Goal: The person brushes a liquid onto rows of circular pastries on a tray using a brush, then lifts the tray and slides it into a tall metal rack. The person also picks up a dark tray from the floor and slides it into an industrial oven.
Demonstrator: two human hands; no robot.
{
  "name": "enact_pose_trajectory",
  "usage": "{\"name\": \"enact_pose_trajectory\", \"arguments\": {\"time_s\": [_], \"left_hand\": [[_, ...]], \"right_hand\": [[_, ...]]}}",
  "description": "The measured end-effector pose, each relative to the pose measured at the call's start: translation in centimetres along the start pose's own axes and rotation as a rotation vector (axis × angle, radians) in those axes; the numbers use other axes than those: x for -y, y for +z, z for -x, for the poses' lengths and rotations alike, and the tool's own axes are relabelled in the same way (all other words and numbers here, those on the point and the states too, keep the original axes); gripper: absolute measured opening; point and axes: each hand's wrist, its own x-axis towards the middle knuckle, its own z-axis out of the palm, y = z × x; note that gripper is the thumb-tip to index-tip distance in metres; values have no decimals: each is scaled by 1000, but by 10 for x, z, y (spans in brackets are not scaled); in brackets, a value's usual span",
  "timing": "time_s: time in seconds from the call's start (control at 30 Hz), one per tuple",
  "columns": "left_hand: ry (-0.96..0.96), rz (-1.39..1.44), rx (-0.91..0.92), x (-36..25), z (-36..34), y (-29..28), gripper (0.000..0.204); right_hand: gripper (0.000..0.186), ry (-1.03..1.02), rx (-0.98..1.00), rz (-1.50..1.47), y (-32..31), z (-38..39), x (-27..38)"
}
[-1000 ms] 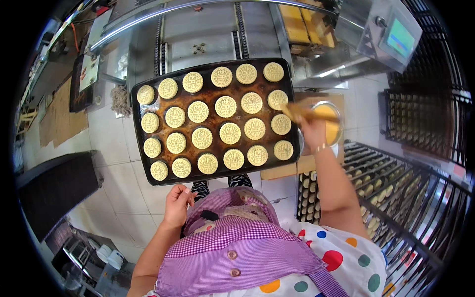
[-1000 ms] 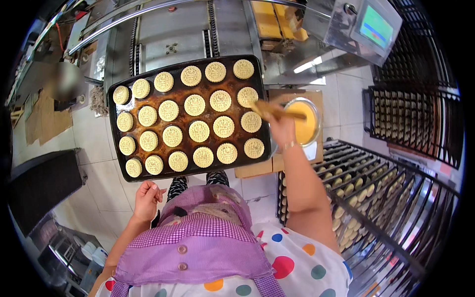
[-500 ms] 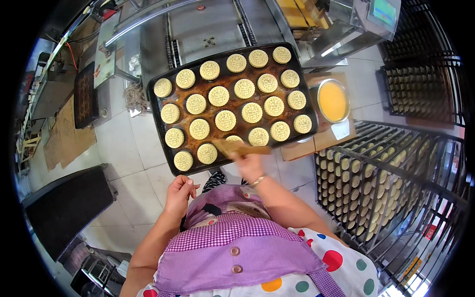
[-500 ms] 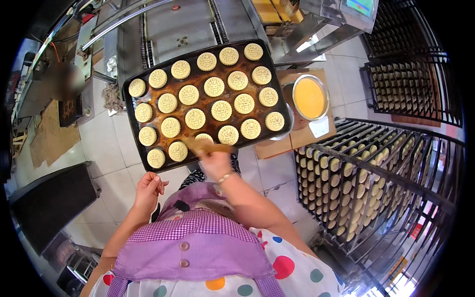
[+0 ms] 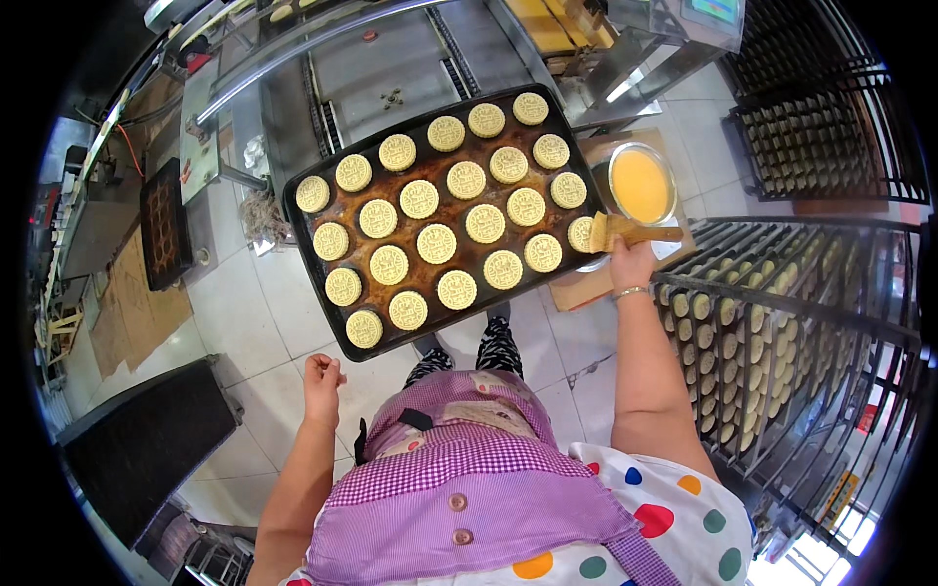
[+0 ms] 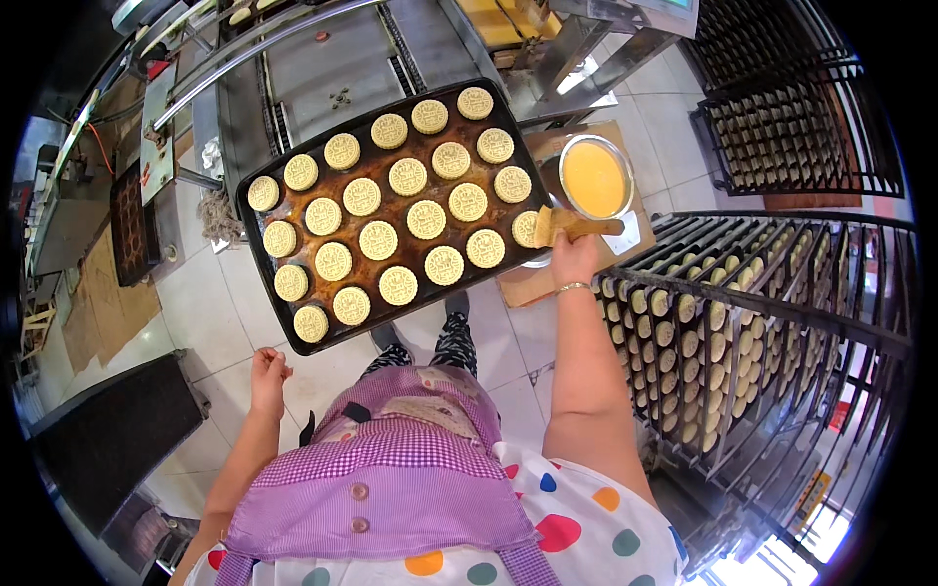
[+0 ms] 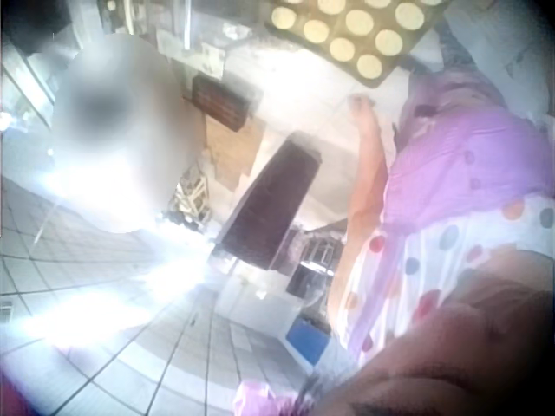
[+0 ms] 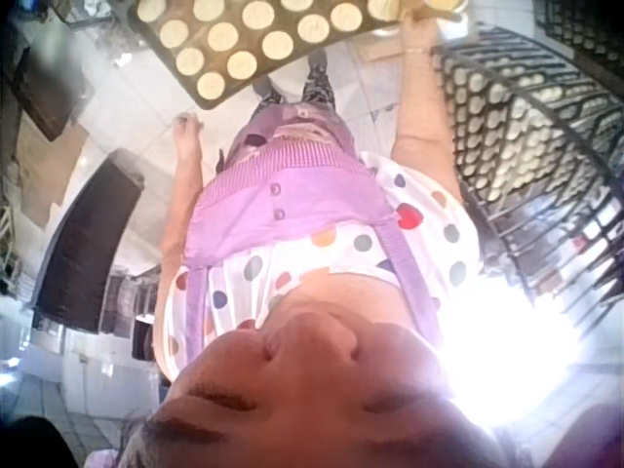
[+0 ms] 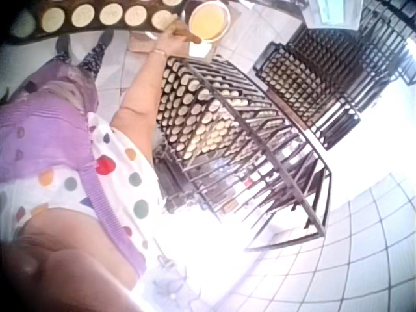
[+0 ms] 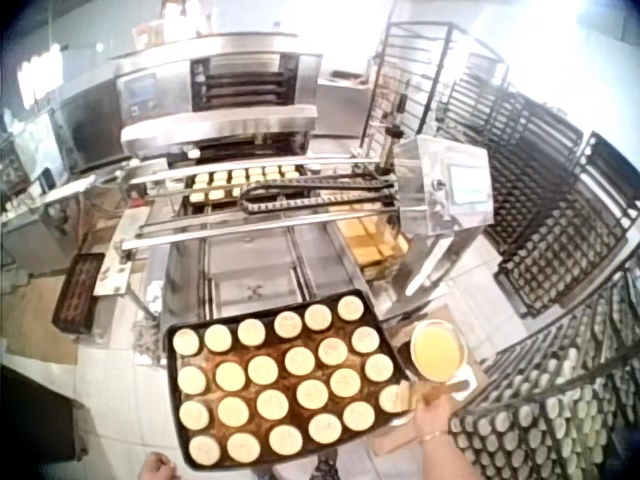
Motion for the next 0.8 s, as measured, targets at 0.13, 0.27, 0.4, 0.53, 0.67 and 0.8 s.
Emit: {"name": "enact_pose_trajectory", "arguments": {"time_s": [0.13,0.27,0.4,0.53,0.67,0.8], "left_hand": [[-29,-21,-204,2,-28,7,23],[-113,38,-339,8,-68,9,35],[-188,176,-323,-8,-82,22,44],[-173,155,-277,-18,-83,37,46],[-170,133,-382,-28,-77,58,46],[-126,135,-424,-22,-83,61,49]], "right_hand": [[26,255,233,254,45,44,102],[40,275,534,-36,87,109,100],[36,149,114,-151,28,38,55],[34,458,-224,-370,-55,-18,31],[34,873,-269,-574,-52,-28,-32],[43,1151,-86,-888,-30,-15,-92]]}}
